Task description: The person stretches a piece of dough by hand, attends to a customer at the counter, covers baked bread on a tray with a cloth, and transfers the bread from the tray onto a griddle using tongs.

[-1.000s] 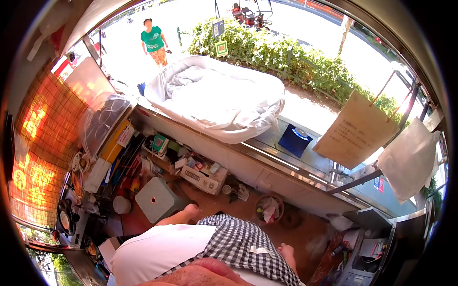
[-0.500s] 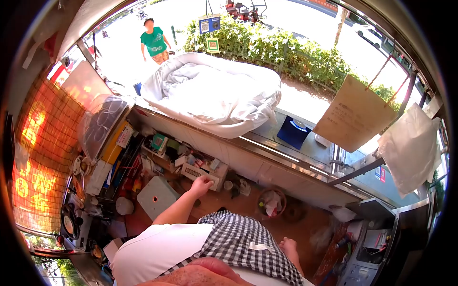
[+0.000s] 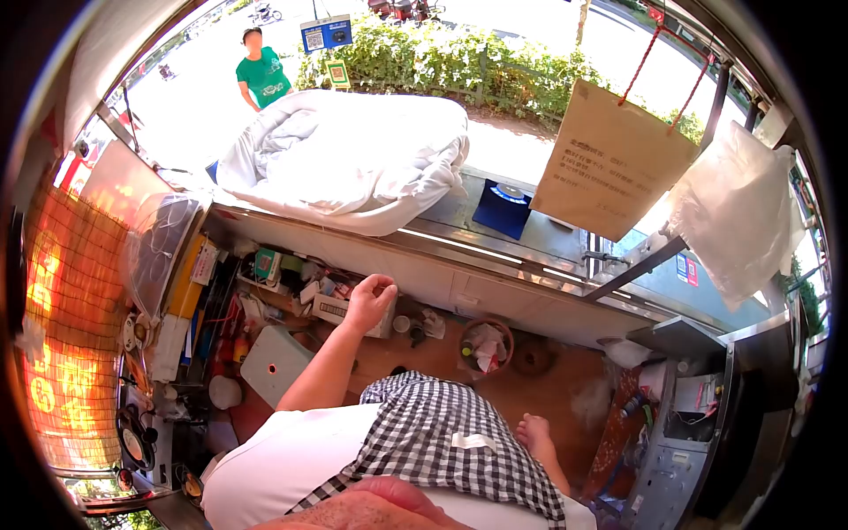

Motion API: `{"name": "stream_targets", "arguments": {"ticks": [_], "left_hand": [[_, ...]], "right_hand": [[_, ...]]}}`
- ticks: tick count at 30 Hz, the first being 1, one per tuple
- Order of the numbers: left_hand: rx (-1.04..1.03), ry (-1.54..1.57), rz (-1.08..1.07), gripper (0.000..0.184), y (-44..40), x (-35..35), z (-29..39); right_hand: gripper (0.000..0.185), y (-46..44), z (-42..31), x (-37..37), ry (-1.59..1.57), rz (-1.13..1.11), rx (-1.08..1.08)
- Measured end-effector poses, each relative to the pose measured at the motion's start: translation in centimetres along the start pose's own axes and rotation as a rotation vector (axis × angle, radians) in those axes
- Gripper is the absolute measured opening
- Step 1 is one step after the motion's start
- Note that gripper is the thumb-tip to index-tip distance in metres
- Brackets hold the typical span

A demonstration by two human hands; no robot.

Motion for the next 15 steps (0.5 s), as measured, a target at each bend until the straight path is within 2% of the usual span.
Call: {"name": "stream_targets", "arguments": {"ticks": [9,15], "left_hand": [[-0.033,-0.006,0.046,0.019,1.4,-1.6,0.5],[0.059,-0.008,-0.013,0.019,3.5,-2.8,-2.7]], "right_hand": [[0.015,-3.8,4.5,2.7,-0.098,-0.037,-0.03],[0.019,-5.0,5.5,3.3,-0.101,0.014,-0.07]]}}
Point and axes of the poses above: each hand's wrist, its own y-axis away from the middle knuckle, its own x-axis out of the back of the hand, z = x × y, the point moved 6 cm from there along -y, towards the middle knuckle, and after that the axes turned 2 degrees about x, right-handed, at the moved point
